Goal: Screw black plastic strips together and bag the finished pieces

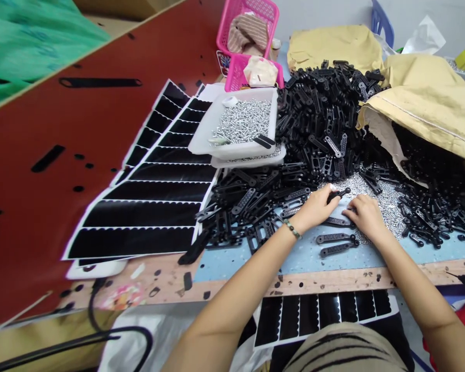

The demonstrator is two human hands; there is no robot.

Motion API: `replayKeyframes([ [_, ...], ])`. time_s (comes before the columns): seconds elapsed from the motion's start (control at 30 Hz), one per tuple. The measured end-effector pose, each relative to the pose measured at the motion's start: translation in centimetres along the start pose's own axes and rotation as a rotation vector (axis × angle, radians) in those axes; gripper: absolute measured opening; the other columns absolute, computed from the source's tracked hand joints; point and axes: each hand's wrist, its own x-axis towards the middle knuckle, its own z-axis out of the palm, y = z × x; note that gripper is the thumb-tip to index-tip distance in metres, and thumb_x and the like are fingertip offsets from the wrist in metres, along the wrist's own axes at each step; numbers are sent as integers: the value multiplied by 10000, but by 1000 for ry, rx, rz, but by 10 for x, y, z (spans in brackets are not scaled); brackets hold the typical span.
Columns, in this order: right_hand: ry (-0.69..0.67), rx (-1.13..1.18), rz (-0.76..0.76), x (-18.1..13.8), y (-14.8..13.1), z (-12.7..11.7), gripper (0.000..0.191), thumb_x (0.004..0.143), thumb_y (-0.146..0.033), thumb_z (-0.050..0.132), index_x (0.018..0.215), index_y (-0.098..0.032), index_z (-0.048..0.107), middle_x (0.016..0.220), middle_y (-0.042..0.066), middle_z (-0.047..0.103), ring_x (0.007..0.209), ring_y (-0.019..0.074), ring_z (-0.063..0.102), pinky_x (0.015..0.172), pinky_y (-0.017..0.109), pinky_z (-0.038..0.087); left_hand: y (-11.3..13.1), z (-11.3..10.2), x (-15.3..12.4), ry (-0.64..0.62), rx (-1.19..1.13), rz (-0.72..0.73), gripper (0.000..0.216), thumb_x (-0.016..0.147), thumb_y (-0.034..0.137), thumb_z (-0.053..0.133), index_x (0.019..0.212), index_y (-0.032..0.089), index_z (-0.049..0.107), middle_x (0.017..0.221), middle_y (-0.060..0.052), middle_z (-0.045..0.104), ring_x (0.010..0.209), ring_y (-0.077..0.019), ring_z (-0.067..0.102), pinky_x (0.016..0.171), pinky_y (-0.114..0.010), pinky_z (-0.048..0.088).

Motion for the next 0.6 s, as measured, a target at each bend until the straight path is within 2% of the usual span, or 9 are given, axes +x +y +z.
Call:
replayKeyframes([
  [0.1, 121, 96, 49, -8, 10, -6, 179, 913, -345, 519, 881, -191, 602, 884, 82, 595, 863, 238, 540, 781, 370, 432, -5, 9, 4, -82, 24, 128, 96, 905, 236, 503, 896, 175, 577, 912, -43, 588, 887, -194, 552, 821, -322, 442],
  [0.17, 174, 171, 30, -15, 16, -8, 174, 921, -297, 503, 999, -172, 594, 966, 98, 606, 919, 234, 547, 815, 366, 440, -8, 13, 5, -155, 74, 197, 109, 905, 235, 518, 886, 176, 608, 910, -46, 576, 915, -200, 535, 844, -330, 438],
  [0.23, 148, 193, -43, -20, 17, -8, 180, 918, -269, 521, 1056, -186, 601, 1007, 85, 632, 959, 233, 551, 860, 376, 429, -11, 15, 4, -208, 115, 236, 121, 906, 224, 523, 886, 176, 631, 907, -48, 568, 918, -201, 524, 853, -332, 433],
  [0.3, 102, 179, -109, -23, 15, -3, 155, 917, -248, 537, 1029, -210, 637, 979, 62, 659, 937, 226, 561, 862, 377, 423, -13, 15, 1, -232, 143, 262, 154, 920, 222, 500, 907, 171, 644, 923, -55, 565, 916, -201, 516, 852, -334, 429],
  [0.4, 119, 148, -145, -24, 9, 3, 168, 930, -221, 514, 986, -214, 673, 937, 61, 667, 890, 213, 567, 827, 361, 434, -16, 11, -5, -247, 171, 275, 226, 951, 218, 429, 986, 163, 645, 961, -70, 560, 923, -201, 509, 844, -332, 427],
  [0.47, 129, 125, -167, -24, 7, 4, 191, 937, -213, 496, 992, -208, 678, 941, 70, 665, 883, 214, 566, 817, 362, 438, -17, 8, -7, -262, 183, 256, 246, 952, 194, 410, 1000, 164, 650, 970, -71, 563, 929, -199, 510, 851, -330, 423],
  [0.6, 64, 113, -207, -22, 5, 1, 174, 919, -207, 524, 998, -207, 678, 944, 72, 660, 890, 222, 569, 812, 370, 441, -18, 5, -6, -349, 136, 196, 217, 926, 181, 464, 1017, 180, 661, 1002, -60, 593, 965, -196, 529, 887, -322, 412],
])
